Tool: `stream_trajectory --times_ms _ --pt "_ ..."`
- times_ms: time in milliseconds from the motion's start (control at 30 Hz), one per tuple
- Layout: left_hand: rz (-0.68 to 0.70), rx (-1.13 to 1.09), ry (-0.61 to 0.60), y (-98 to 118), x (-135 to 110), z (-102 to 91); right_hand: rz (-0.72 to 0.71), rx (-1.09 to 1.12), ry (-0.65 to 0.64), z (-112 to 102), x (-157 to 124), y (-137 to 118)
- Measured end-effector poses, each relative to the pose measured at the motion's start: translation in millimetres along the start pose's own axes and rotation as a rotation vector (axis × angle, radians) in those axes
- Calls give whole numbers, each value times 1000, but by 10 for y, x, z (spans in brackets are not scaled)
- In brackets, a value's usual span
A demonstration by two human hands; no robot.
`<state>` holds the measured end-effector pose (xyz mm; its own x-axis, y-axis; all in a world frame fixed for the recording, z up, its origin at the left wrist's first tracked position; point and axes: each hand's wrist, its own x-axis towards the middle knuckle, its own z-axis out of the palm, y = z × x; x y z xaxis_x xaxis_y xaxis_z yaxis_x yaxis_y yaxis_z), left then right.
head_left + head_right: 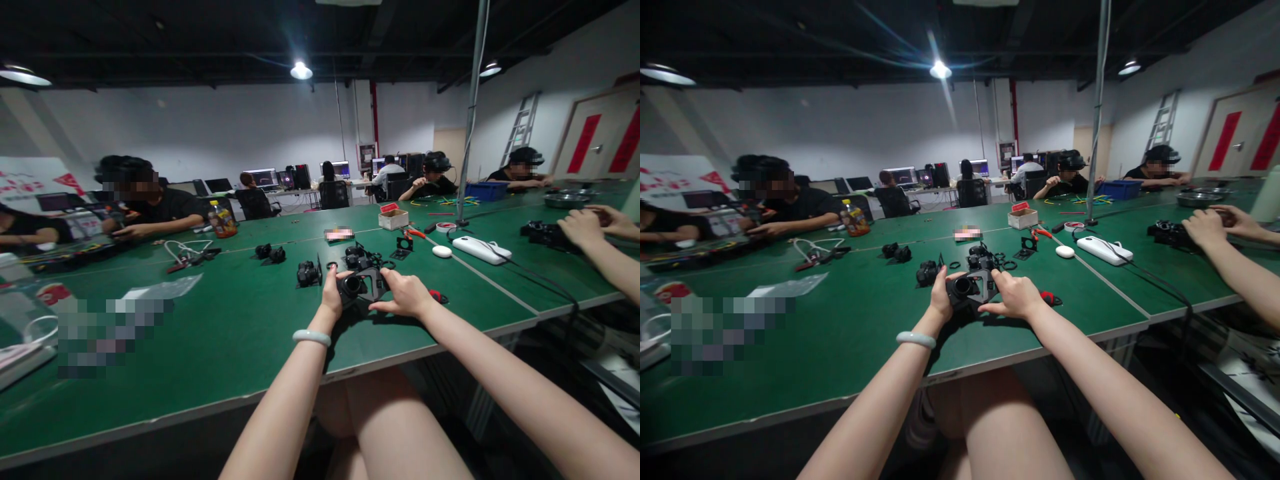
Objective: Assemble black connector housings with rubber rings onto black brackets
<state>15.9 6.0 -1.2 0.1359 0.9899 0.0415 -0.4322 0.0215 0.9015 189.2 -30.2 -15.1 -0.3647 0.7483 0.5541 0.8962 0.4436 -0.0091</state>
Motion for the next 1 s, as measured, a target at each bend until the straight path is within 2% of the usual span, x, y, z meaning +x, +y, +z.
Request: stream_trajectory --times_ms 100,233,433,800,1000 --pt "82 11 34 -35 31 -27 -13 -1 -6 -16 4 -24" --pt "183 53 19 -87 72 -72 -36 -19 -7 -29 -1 -41" --pt "249 75 33 -117 78 -104 -62 -40 23 -9 -2 -43" --pt "186 40 85 -98 22 -37 -67 -51 45 1 -6 -42" --pt "295 38 128 -120 -16 -20 -73 -71 47 8 -3 -43"
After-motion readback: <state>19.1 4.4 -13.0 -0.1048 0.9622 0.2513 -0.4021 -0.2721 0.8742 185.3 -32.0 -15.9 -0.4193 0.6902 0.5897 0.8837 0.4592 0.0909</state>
